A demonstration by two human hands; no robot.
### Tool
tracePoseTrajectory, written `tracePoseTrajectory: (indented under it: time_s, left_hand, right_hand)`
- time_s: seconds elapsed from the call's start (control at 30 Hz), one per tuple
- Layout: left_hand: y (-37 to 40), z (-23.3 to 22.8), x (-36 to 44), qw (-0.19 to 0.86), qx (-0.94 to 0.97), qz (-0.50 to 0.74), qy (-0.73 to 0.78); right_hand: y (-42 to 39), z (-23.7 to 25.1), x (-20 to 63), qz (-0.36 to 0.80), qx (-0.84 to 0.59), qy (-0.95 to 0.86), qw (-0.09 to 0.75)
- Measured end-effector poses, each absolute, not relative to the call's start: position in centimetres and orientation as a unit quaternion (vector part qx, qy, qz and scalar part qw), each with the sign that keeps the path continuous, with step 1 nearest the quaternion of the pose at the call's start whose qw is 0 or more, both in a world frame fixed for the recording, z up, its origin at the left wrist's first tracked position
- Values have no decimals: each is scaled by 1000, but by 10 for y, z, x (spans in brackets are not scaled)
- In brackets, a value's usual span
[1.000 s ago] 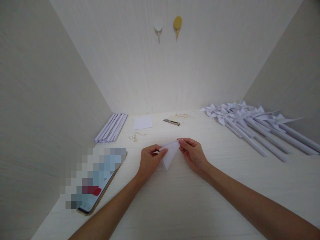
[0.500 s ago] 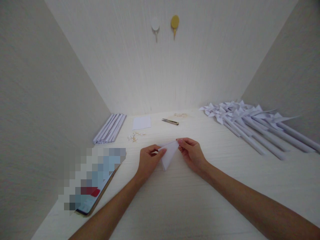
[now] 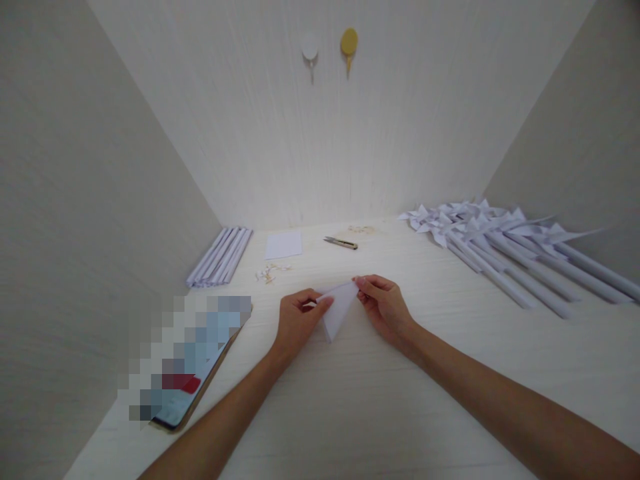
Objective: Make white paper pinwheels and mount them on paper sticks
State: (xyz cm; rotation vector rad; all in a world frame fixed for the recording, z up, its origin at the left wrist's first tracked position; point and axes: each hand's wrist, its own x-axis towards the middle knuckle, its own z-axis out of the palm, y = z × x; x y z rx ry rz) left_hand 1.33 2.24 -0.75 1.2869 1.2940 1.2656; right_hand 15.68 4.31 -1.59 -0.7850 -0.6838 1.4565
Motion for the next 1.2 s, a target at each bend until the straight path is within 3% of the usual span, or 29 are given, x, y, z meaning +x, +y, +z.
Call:
tracePoseTrajectory:
  time_s: [0.57,0.8,1.1,1.2]
  left_hand:
    - [24,-6,13,440,494,537,524]
    - [24,-8,12,440,478,556,518]
    - [16,-6,20,496,457,567,472]
    - [17,-6,19,510,441,572,466]
  right_hand:
    - [46,-17,158,640,-319,-280,640]
    - [37,-16,151,600,-353,-499,516]
    - [36,-21,153,582,-364,-504,524]
    - [33,-18,153,602,-354,-522,490]
